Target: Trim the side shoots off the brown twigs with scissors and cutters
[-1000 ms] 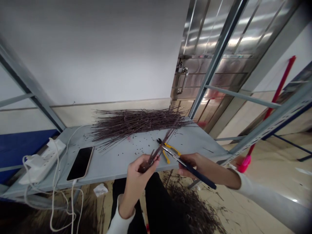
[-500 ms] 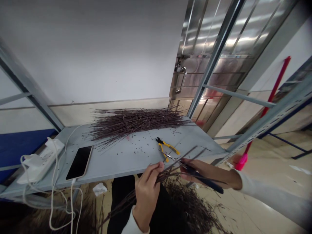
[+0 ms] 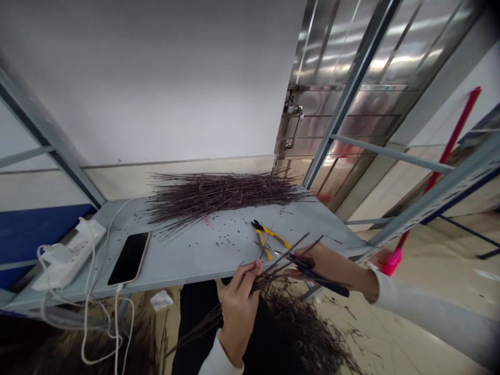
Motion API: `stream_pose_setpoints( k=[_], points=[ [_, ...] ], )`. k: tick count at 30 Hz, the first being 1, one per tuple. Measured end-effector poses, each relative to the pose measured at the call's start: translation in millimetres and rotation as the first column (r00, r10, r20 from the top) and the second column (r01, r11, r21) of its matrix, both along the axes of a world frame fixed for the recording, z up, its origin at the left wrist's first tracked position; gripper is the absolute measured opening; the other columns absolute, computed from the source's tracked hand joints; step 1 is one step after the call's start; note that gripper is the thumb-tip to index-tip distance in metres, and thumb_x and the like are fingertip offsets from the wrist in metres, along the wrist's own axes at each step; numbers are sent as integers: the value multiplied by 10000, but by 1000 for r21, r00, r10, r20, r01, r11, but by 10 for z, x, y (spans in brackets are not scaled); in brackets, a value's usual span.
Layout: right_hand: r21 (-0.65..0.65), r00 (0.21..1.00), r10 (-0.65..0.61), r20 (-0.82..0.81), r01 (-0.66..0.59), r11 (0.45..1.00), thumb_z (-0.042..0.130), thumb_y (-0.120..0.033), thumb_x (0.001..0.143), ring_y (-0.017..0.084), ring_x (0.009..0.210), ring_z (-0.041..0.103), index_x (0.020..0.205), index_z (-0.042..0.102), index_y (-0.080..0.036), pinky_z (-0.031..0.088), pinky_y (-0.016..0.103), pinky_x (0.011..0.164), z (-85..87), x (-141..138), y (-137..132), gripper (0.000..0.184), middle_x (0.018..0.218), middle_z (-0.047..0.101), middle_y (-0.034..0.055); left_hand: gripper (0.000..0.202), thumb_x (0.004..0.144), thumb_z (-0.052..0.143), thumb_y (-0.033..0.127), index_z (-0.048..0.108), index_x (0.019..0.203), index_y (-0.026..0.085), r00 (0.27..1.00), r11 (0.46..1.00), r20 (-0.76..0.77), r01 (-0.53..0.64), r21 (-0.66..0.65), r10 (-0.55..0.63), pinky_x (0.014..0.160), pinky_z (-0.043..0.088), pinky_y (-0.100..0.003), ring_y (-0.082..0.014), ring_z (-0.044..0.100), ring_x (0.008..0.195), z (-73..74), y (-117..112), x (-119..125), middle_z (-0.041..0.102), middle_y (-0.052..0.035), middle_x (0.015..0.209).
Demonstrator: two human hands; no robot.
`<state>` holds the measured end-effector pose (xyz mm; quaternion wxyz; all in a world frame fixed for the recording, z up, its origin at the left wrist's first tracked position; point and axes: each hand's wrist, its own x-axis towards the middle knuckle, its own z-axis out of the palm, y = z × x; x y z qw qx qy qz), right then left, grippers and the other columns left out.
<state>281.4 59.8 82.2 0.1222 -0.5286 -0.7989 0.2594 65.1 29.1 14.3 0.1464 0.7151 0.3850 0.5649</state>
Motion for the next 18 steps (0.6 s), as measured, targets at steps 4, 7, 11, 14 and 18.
stream_pose_setpoints(
  k=[4, 7, 11, 14, 18],
  points=[
    [-105, 999, -23, 46, 27, 994, 582, -519, 757, 92, 479, 337, 537, 390, -197, 242, 228, 451, 99, 27, -32, 435, 480, 355, -55, 159, 825, 574, 133, 720, 866, 180, 988, 970, 136, 96, -222, -66, 685, 532, -239, -167, 672, 729, 140, 60, -68, 720, -54, 814],
    [-75, 998, -28, 58, 32, 997, 592, -487, 762, 112, 523, 395, 617, 411, -207, 283, 236, 490, 155, -2, -62, 363, 545, 412, -49, 147, 793, 641, 268, 724, 751, 155, 964, 823, 246, 217, -525, -97, 507, 440, -219, -132, 574, 545, 260, 135, -159, 693, -34, 643],
    [-39, 1000, -4, -13, 4, 999, 595, -478, 758, 145, 588, 466, 726, 433, -213, 358, 250, 529, 149, -128, -68, 312, 663, 506, -7, 282, 689, 729, 396, 710, 749, 121, 878, 585, 465, 436, -684, -110, 380, 250, -204, -52, 350, 392, 378, 237, -272, 720, -65, 664],
    [5, 994, 52, -96, -51, 999, 572, -484, 773, 157, 622, 486, 778, 426, -214, 388, 258, 559, 123, -247, -36, 308, 719, 527, 14, 314, 643, 762, 396, 692, 757, 112, 831, 513, 543, 522, -681, -123, 371, 200, -197, -26, 287, 373, 432, 272, -329, 729, -84, 701],
    [32, 992, 45, -121, -42, 999, 591, -517, 762, 134, 572, 419, 690, 403, -223, 332, 242, 526, 76, -334, 35, 356, 630, 461, -26, 311, 624, 780, 371, 673, 757, 110, 784, 498, 615, 566, -657, -81, 365, 175, -195, -10, 273, 353, 455, 273, -377, 725, -84, 687]
  ],
)
